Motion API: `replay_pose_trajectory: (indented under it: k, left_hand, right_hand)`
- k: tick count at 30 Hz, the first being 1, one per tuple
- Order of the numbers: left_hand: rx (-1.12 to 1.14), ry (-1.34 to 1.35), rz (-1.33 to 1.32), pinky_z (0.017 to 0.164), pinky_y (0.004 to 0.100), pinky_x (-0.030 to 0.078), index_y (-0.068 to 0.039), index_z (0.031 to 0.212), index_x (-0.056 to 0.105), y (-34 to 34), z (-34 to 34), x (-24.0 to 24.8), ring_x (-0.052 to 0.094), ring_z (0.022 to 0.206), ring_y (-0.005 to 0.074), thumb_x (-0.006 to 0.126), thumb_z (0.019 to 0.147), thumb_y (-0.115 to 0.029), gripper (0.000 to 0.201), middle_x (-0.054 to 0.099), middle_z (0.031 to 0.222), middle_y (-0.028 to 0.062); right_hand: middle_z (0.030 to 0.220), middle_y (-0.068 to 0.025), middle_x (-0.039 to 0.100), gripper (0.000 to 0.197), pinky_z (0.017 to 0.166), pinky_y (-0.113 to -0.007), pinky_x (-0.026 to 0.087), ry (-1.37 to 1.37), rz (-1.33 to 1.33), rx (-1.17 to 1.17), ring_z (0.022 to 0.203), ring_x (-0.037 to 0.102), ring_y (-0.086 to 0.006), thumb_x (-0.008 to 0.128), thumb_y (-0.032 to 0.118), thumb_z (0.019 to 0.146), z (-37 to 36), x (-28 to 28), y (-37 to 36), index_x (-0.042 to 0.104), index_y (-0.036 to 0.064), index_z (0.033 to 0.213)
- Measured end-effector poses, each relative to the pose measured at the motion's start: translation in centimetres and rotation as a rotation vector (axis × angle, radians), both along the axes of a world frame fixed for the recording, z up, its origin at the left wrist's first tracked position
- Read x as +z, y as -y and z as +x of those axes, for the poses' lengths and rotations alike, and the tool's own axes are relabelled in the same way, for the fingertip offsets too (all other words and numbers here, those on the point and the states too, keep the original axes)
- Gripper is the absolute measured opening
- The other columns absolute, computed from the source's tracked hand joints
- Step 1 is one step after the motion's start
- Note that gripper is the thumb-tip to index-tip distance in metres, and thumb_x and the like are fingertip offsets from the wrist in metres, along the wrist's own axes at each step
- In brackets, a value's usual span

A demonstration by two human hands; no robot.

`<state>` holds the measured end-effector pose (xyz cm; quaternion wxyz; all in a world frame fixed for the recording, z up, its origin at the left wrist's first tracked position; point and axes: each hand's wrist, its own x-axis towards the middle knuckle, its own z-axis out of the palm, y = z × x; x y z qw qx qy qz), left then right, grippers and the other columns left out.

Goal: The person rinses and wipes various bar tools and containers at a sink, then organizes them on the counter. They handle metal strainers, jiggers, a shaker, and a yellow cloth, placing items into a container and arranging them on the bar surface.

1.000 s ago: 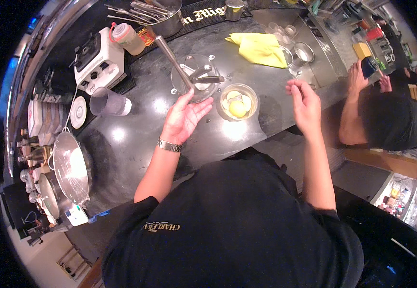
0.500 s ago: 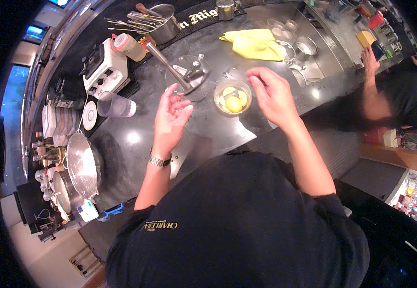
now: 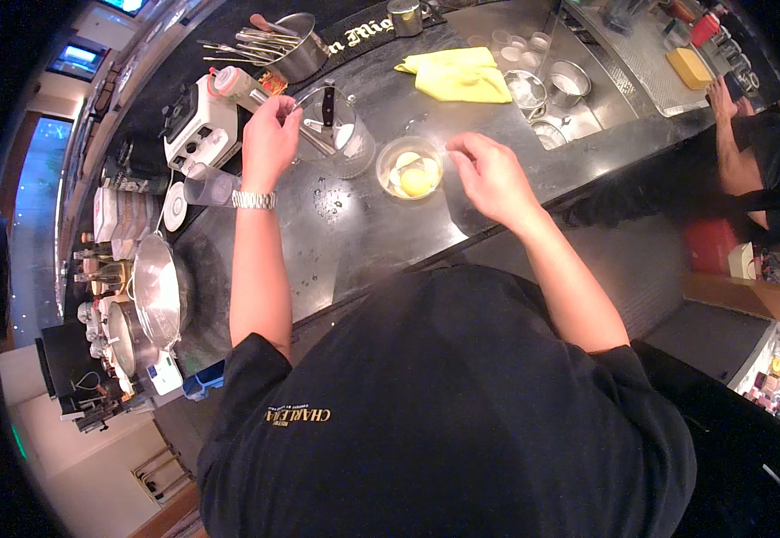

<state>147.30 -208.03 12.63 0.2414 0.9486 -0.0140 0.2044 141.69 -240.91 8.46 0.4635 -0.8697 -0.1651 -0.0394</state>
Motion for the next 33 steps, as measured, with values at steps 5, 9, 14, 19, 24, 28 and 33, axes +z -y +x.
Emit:
replay_pose_trajectory:
  k: [5, 9, 14, 19, 24, 28, 33]
  left_hand:
    - [-0.033, -0.319, -0.068, 0.066, 0.0337, 0.048, -0.001, 0.087, 0.064, -1.7, 1.8, 1.8, 0.057, 0.067, 0.0151, 0.072, 0.086, -0.022, 0.023, 0.063, 0.072, 0.0061]
    - [0.015, -0.288, -0.004, 0.068, 0.0364, 0.049, 0.0, 0.084, 0.064, -1.3, -0.3, 4.8, 0.061, 0.067, 0.0224, 0.074, 0.082, -0.028, 0.03, 0.064, 0.072, 0.0117]
    - [0.119, -0.154, -0.183, 0.055, 0.0269, 0.039, -0.002, 0.078, 0.058, -2.6, -8.5, 11.3, 0.044, 0.061, 0.0068, 0.078, 0.082, -0.021, 0.028, 0.053, 0.067, -0.0024]
    - [0.189, -0.226, -0.301, 0.053, 0.0239, 0.035, -0.004, 0.076, 0.056, -4.3, -15.8, 13.7, 0.04, 0.06, 0.0032, 0.078, 0.08, -0.012, 0.024, 0.049, 0.066, -0.0055]
    - [0.187, -0.342, -0.294, 0.053, 0.0253, 0.035, -0.002, 0.077, 0.056, -6.9, -20.9, 11.1, 0.04, 0.06, 0.0045, 0.079, 0.078, -0.01, 0.025, 0.047, 0.064, -0.0042]
    - [0.265, -0.425, -0.424, 0.054, 0.0228, 0.037, -0.001, 0.078, 0.059, -7.9, -24.4, 10.5, 0.043, 0.062, 0.0032, 0.079, 0.079, -0.007, 0.021, 0.052, 0.065, -0.0043]
    - [0.281, -0.443, -0.4, 0.056, 0.0233, 0.04, -0.002, 0.086, 0.065, -9.0, -27.3, 9.2, 0.048, 0.062, 0.0046, 0.081, 0.081, -0.012, 0.018, 0.06, 0.067, -0.0022]
  right_hand:
    - [0.1, -0.0204, 0.068, 0.021, 0.08, -0.04, 0.054, -0.01, -0.081, 0.056, 0.091, 0.069, -0.0343, 0.062, 0.01, 0.092, -1.8, -2.0, 3.2, 0.064, -0.0015, 0.109]
    - [0.096, -0.0159, 0.07, 0.029, 0.072, -0.037, 0.055, -0.417, 0.106, -0.024, 0.082, 0.07, -0.0238, 0.062, 0.018, 0.096, -2.9, -5.9, 4.9, 0.06, -0.0025, 0.116]
    - [0.096, -0.0147, 0.065, 0.058, 0.064, -0.034, 0.06, -1.157, 0.671, 0.064, 0.075, 0.067, -0.0196, 0.056, 0.035, 0.101, -1.0, -5.5, -0.4, 0.034, -0.0006, 0.141]
    - [0.096, -0.0173, 0.061, 0.035, 0.064, -0.035, 0.062, -0.962, 0.572, 0.088, 0.073, 0.068, -0.0232, 0.046, 0.018, 0.102, 4.8, -10.6, -10.9, 0.034, -0.0019, 0.128]
    - [0.095, -0.02, 0.064, 0.032, 0.063, -0.035, 0.062, -0.898, 0.601, 0.093, 0.075, 0.07, -0.0254, 0.044, 0.019, 0.102, 12.2, -11.3, -21.2, 0.043, -0.0059, 0.122]
    - [0.101, -0.0145, 0.065, 0.038, 0.072, -0.036, 0.06, -0.892, 0.698, 0.203, 0.086, 0.069, -0.0229, 0.046, 0.029, 0.105, 14.6, -10.4, -26.3, 0.044, -0.0015, 0.128]
    - [0.103, -0.0096, 0.064, 0.039, 0.065, -0.034, 0.059, -0.912, 0.478, 0.287, 0.078, 0.067, -0.0204, 0.052, 0.036, 0.102, 13.1, -12.6, -26.6, 0.049, 0.006, 0.127]
